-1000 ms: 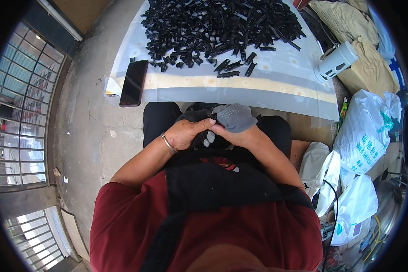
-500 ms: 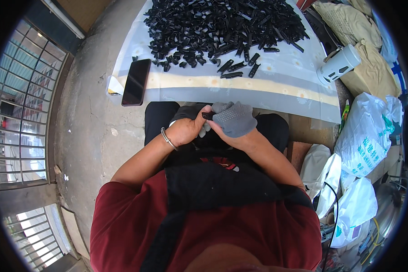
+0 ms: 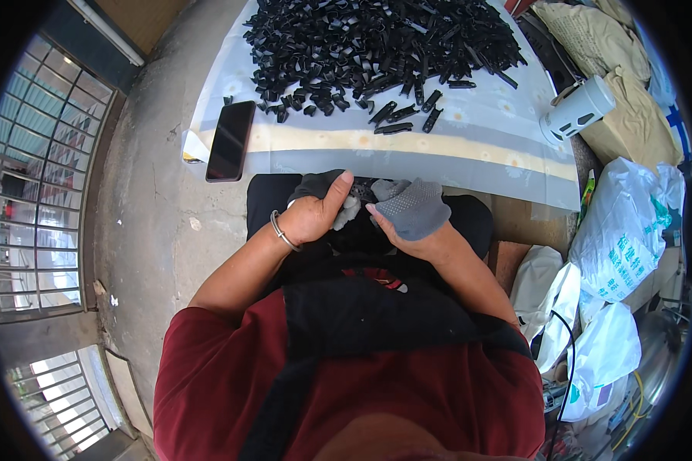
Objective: Inspecting and sorting black plastic components into a bucket at a production workbench.
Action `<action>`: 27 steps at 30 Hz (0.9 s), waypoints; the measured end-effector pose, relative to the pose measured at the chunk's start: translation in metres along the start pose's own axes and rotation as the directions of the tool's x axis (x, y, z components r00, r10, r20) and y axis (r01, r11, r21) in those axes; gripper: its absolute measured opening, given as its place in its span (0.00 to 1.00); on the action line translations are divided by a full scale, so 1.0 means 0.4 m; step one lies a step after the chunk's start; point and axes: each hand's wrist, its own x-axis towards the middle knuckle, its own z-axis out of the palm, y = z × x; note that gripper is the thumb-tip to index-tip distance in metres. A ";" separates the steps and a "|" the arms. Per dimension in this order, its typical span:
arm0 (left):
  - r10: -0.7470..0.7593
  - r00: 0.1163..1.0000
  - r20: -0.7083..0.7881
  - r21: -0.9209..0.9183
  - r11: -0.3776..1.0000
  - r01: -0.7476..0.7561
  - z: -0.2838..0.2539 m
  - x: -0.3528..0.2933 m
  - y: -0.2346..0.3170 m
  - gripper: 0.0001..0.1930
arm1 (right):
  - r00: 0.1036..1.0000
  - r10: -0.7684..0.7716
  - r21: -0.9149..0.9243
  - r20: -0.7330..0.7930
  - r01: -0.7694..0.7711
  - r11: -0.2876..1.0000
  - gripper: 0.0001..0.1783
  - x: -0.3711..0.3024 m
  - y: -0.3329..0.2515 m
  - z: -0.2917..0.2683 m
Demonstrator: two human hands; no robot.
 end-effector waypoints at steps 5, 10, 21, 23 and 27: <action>0.219 0.975 -0.031 0.341 0.919 -0.196 0.021 -0.003 0.020 0.17 | 0.996 -0.083 -0.002 -0.045 0.084 0.997 0.16 0.000 0.008 0.044; 0.086 0.985 0.151 0.271 0.955 -0.125 0.006 -0.011 0.049 0.18 | 0.988 -0.106 0.025 -0.114 0.110 0.994 0.09 -0.006 0.013 0.069; 0.445 0.869 -0.218 0.779 0.616 -0.120 -0.104 0.205 -0.072 0.15 | 0.998 0.038 -0.366 -0.051 -0.054 0.929 0.12 0.119 0.132 -0.011; 0.249 0.946 -0.207 0.795 0.607 0.014 -0.099 0.259 -0.062 0.12 | 0.997 -0.025 -0.392 -0.068 -0.003 0.920 0.09 0.139 0.180 0.024; 0.275 0.947 -0.165 0.849 0.529 -0.006 -0.070 0.293 -0.079 0.12 | 0.987 -0.129 -0.358 -0.098 0.086 0.930 0.08 0.147 0.210 0.063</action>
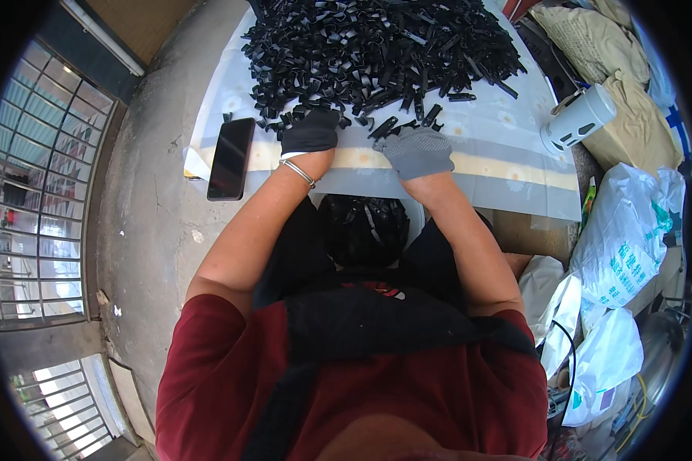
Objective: Inspecting and sorting black plastic components into a bucket at a production workbench.
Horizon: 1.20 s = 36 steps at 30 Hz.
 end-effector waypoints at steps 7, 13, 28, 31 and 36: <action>-0.112 0.993 -0.048 -0.275 0.957 0.095 -0.023 -0.058 0.029 0.13 | 0.984 0.176 0.149 0.003 -0.174 0.973 0.09 -0.036 -0.070 -0.021; -0.168 0.851 0.498 -0.865 -0.027 0.501 -0.040 -0.184 0.108 0.22 | 0.998 0.057 0.087 -0.004 -0.057 0.995 0.11 -0.035 -0.154 -0.060; -0.133 0.929 0.346 -0.806 0.464 0.367 -0.107 -0.201 0.111 0.22 | 0.980 0.195 0.486 -0.039 -0.152 0.861 0.12 -0.062 -0.159 -0.118; -0.121 0.962 0.245 -0.909 0.318 0.271 -0.110 -0.199 0.115 0.22 | 0.990 0.136 0.462 -0.034 -0.105 0.881 0.11 -0.081 -0.160 -0.130; -0.059 0.962 0.266 -0.764 0.596 0.247 -0.147 -0.203 0.128 0.21 | 0.996 0.085 0.237 -0.012 -0.080 0.968 0.08 -0.077 -0.170 -0.127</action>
